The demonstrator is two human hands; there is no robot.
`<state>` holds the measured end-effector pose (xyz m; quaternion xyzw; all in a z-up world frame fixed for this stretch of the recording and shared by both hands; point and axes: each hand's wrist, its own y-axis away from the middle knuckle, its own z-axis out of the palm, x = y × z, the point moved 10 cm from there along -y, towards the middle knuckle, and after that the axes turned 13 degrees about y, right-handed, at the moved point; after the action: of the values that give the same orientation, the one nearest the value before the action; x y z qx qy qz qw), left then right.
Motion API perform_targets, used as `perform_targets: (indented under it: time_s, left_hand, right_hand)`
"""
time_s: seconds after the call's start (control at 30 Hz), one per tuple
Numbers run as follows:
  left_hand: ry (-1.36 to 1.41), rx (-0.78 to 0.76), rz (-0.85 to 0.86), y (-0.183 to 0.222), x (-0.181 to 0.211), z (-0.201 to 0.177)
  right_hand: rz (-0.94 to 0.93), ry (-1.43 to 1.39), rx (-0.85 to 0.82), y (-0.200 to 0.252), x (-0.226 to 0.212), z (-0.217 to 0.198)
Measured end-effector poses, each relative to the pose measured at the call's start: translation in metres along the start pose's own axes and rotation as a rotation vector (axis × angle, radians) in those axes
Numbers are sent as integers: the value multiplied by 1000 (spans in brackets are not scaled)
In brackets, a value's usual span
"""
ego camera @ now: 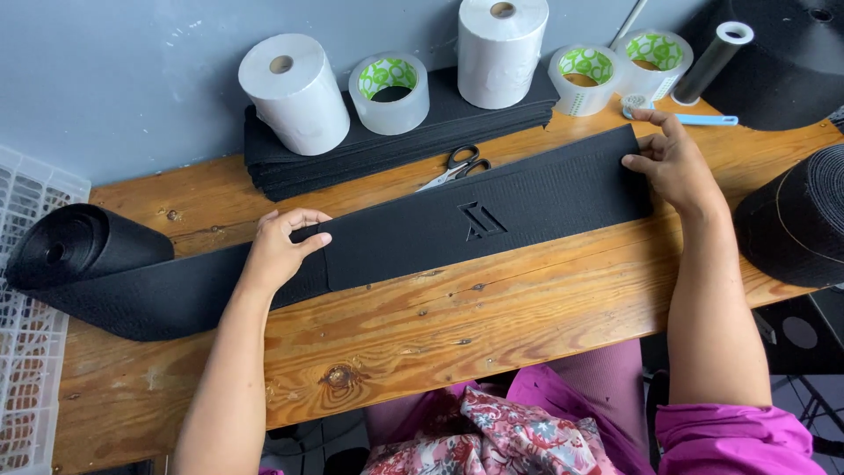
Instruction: Measuring, marking, and cutting a black fabric strap on a wooden workbench using a template and scissors.
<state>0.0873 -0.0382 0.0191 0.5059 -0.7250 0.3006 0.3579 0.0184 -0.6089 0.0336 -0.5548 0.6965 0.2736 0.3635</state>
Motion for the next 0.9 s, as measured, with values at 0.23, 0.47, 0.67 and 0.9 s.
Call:
perform_targets:
  time_s: [0.23,0.47,0.67,0.9]
  left_hand:
    - [68,-15,-104,7,6,3]
    - [-47,-57,40,3,6,7]
    - [-51,-94,21,2,4,13]
    - [43,-109,-37,6,12,9]
  right_hand:
    - [93,82,34,-4,24,-6]
    - [54,105,-11,-5,28,1]
    - [-307,625,286,-4,-21,5]
    - [-817,980,121,11,-142,146]
